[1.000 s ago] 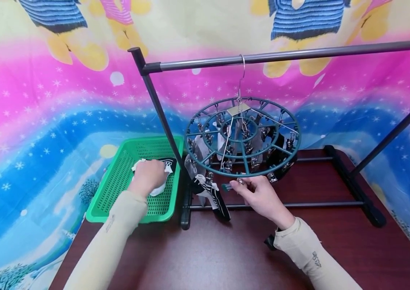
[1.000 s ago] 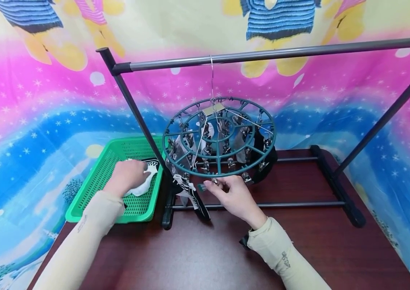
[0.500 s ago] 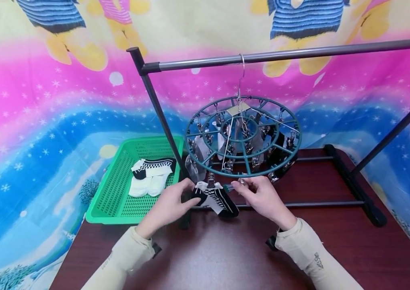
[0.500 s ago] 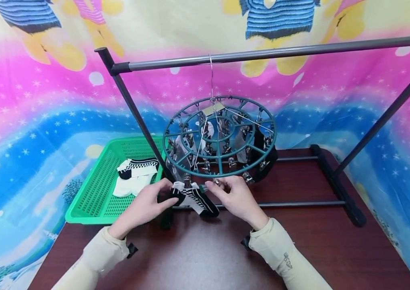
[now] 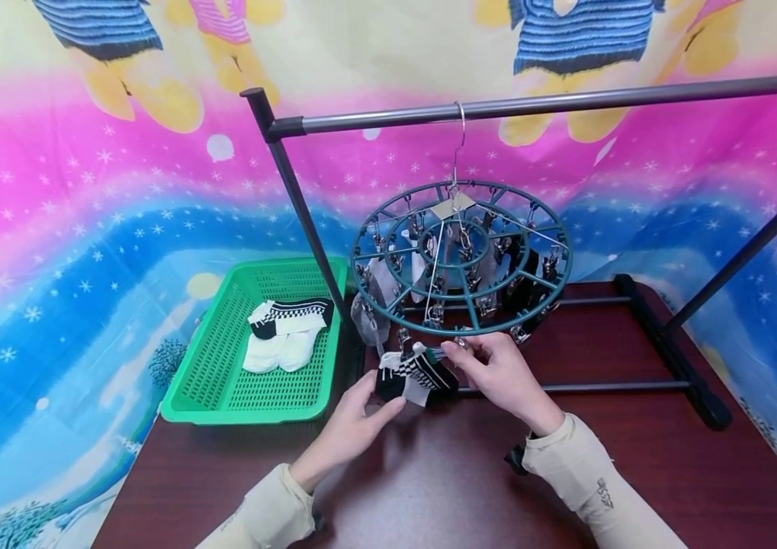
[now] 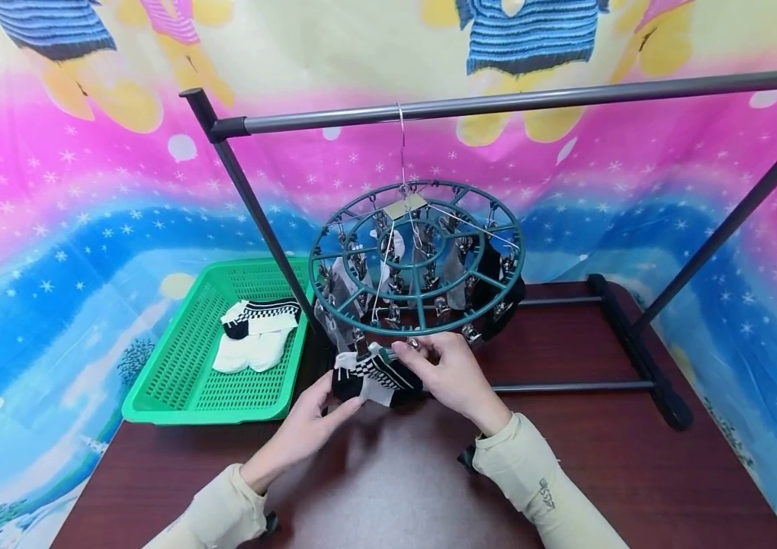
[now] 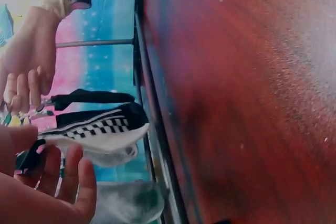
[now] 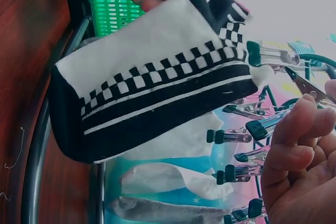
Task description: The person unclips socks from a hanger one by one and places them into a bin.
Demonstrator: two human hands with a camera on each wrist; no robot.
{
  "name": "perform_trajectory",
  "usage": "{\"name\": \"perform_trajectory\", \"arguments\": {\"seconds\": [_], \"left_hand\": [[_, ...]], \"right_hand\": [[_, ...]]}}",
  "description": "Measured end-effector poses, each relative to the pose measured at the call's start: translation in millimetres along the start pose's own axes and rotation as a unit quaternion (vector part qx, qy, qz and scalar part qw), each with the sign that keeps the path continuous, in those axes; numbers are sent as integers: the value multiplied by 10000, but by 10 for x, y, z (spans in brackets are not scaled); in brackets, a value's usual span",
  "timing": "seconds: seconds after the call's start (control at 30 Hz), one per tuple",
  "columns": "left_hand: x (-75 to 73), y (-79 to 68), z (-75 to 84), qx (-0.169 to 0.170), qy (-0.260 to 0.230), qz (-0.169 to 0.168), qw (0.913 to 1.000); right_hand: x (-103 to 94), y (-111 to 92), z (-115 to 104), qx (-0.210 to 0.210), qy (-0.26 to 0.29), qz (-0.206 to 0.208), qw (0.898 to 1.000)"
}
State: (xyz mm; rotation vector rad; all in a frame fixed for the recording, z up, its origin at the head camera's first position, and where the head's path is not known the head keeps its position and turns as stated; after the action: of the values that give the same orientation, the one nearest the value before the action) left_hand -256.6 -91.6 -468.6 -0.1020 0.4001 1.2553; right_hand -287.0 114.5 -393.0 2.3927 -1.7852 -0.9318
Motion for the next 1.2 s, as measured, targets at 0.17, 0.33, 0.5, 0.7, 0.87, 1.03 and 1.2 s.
{"name": "perform_trajectory", "arguments": {"seconds": [0.17, 0.33, 0.5, 0.7, 0.87, 1.03, 1.2], "left_hand": [[26, -49, -47, -117, -340, 376, 9986], [16, -126, -94, -431, -880, 785, 9921], [-43, -166, -113, -262, -1390, 1304, 9813], [-126, -227, -69, 267, -1670, 1690, 9710], [-191, -292, -5, 764, -1332, 1973, 9682], [-245, -367, 51, 1398, -834, 2246, 9608], [-305, -445, 184, 2593, -64, 2329, 9373]], "right_hand": [[0, -6, 11, 56, 12, -3, 10000], [-4, -4, 15, 112, 6, -7, 9999], [-2, 7, -2, 36, 25, 8, 10000], [-2, 17, -2, 10, 113, 22, 9999], [-8, 21, 12, 13, 159, 21, 9999], [-16, 18, 38, 81, 200, 53, 9998], [-16, 15, 50, 86, 282, 80, 9995]]}}
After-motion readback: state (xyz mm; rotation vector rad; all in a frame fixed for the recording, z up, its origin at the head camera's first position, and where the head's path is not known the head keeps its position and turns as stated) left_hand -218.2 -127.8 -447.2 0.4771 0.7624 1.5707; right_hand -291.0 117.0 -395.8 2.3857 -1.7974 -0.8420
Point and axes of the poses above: each hand's wrist, its own y-axis towards the middle knuckle, its own x-axis out of the palm, z = x × y, the point moved 8 cm from there along y, towards the middle knuckle, and after that the axes turned 2 degrees about -x, right-handed, at the moved point
